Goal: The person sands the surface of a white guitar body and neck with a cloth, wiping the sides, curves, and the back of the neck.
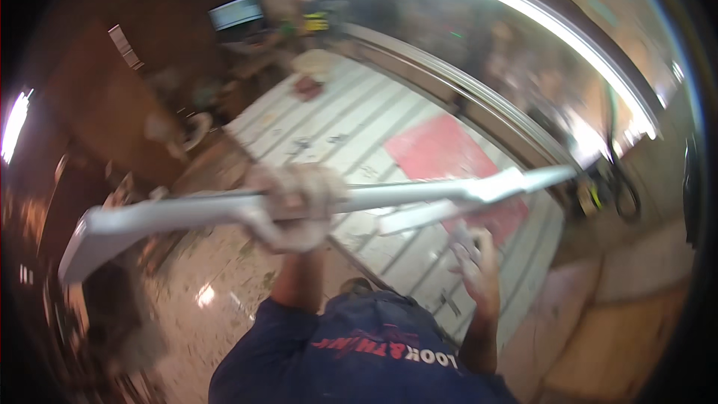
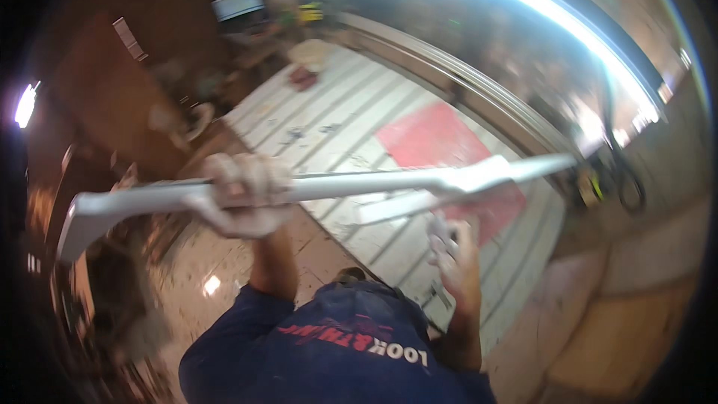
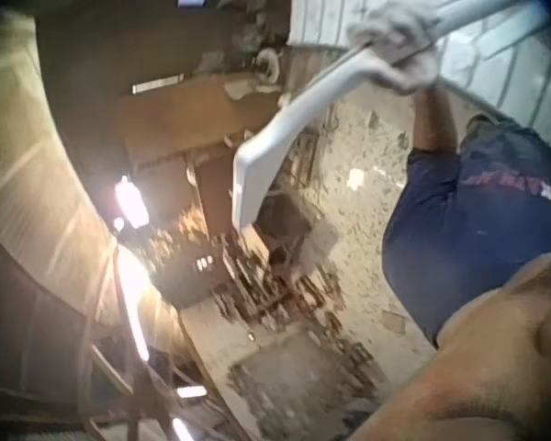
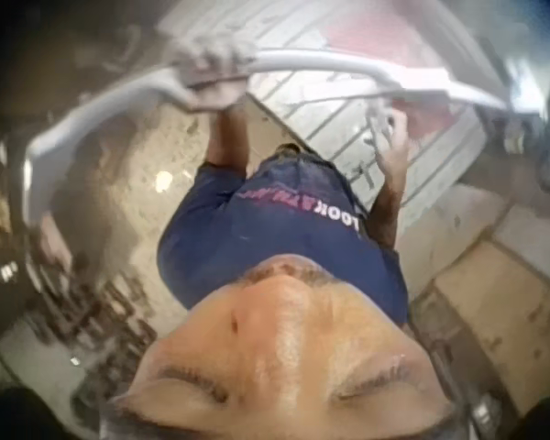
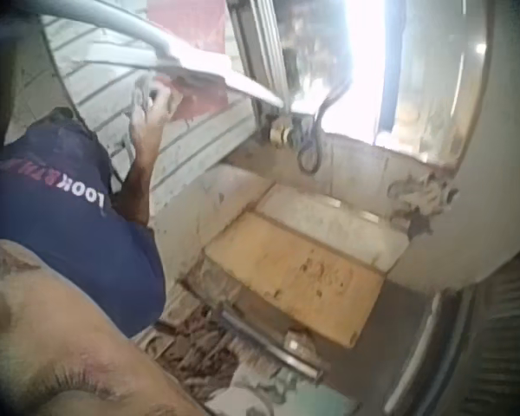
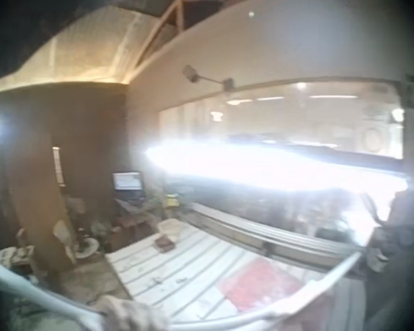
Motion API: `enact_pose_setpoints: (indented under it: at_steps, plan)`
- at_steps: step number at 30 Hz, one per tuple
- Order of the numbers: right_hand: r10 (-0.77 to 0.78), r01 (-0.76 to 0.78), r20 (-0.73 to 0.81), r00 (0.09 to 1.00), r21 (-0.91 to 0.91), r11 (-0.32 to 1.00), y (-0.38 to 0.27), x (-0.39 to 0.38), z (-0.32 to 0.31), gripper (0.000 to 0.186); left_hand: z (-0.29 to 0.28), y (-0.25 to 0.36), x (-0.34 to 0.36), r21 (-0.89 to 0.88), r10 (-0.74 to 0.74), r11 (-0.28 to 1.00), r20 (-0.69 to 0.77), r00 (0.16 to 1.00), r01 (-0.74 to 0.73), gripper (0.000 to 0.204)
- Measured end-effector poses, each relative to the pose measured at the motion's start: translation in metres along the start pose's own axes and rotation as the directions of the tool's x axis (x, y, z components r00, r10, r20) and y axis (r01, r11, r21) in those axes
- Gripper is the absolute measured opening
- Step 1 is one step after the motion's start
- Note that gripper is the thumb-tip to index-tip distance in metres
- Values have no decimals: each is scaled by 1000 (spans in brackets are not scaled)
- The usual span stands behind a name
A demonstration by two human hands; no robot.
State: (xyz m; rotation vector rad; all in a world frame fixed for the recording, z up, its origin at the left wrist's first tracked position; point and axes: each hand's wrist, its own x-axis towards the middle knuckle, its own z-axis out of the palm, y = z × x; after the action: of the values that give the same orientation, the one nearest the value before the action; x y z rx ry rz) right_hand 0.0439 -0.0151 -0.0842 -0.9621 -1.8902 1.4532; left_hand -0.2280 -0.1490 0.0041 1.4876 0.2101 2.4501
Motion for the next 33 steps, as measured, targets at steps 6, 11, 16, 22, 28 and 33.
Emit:
enact_pose_setpoints:
  at_steps: [6, 11, 16, 22, 28, 33]
  plan:
    - [159, -160, -24, 987, -51, 986, -43, -5, -32, 39, 16, 7, 8, 13, 20, 1000, 30, 999, -21, 55]
    - [-333, 251, -230, 915, -323, 913, -26, 9, -40, 31, 17, 4, 6, 21, 10, 1000, 50, 999, -11, 55]
    - [-559, 284, -182, 809, -712, 642, -6, 38, -29, 49, 19, 8, 7, 33, -1, 999, 60, 998, -1, 55]
    - [-559, 329, -118, 821, -701, 632, -3, 55, -35, 55, 18, 13, 6, 90, 2, 996, 23, 1000, -4, 55]
    - [-583, 409, -124, 803, -598, 689, -2, 67, -46, 51, 18, 12, -2, 95, -7, 995, 0, 1000, 7, 54]
    - [-457, 416, -81, 886, -298, 859, 9, 68, -42, 57, 21, 13, -3, 112, -9, 994, -5, 1000, 9, 54]
